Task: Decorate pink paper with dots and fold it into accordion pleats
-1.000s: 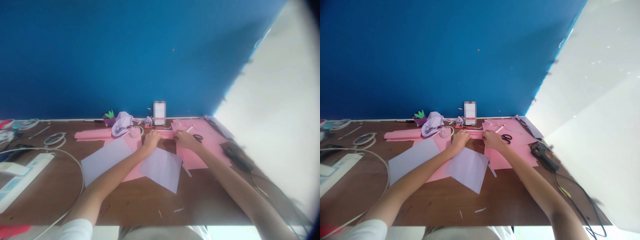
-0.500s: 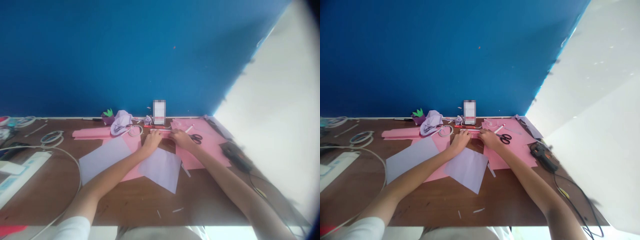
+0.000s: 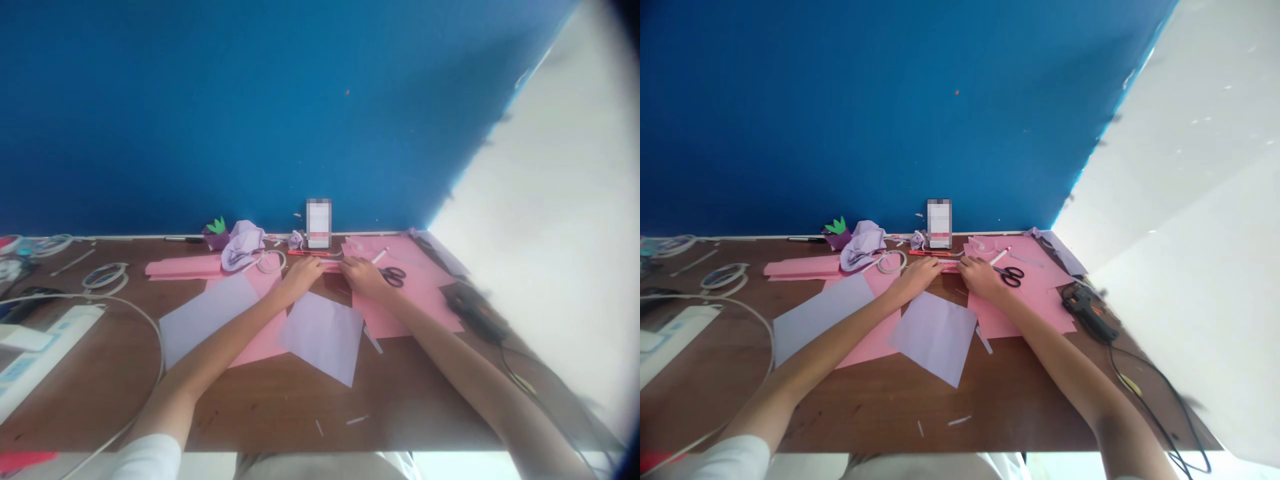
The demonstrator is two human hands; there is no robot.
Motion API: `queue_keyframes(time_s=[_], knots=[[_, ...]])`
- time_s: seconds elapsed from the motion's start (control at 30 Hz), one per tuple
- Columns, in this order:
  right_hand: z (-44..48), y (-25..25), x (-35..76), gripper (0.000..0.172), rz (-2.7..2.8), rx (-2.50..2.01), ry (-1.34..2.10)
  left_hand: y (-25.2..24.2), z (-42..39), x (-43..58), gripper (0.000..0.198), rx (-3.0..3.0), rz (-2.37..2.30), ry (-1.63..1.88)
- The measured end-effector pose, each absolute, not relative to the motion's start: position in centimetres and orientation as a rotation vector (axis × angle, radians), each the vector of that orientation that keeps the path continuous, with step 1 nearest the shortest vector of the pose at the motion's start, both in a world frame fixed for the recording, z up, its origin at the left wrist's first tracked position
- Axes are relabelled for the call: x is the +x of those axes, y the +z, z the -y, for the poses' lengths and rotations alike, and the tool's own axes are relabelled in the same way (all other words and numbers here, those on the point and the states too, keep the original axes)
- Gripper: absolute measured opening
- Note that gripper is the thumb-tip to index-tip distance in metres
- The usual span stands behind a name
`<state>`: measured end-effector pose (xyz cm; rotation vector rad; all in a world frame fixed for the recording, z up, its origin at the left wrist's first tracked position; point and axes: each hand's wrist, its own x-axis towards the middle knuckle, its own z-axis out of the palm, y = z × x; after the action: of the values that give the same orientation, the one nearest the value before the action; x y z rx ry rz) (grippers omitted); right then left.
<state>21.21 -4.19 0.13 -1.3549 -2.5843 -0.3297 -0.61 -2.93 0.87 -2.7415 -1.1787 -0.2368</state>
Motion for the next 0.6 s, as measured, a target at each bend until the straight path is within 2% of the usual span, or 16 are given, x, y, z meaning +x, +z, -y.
queue_keyframes(time_s=[0.17, 0.37, 0.6], knots=[[4.0, 0.9, 21.4, 0.023, 2.413, -1.271, -0.051, 2.1, 3.2, -0.4, 0.026, -2.888, 1.287, -0.348], [3.8, 2.1, 21.1, 0.022, 2.319, -1.114, 0.264, 4.4, 3.2, -0.7, 0.021, -3.112, 1.428, -0.609], [4.5, 3.2, 21.0, 0.018, 2.215, -1.020, 0.559, 5.6, 3.2, -1.6, 0.032, -3.467, 1.398, -0.450]])
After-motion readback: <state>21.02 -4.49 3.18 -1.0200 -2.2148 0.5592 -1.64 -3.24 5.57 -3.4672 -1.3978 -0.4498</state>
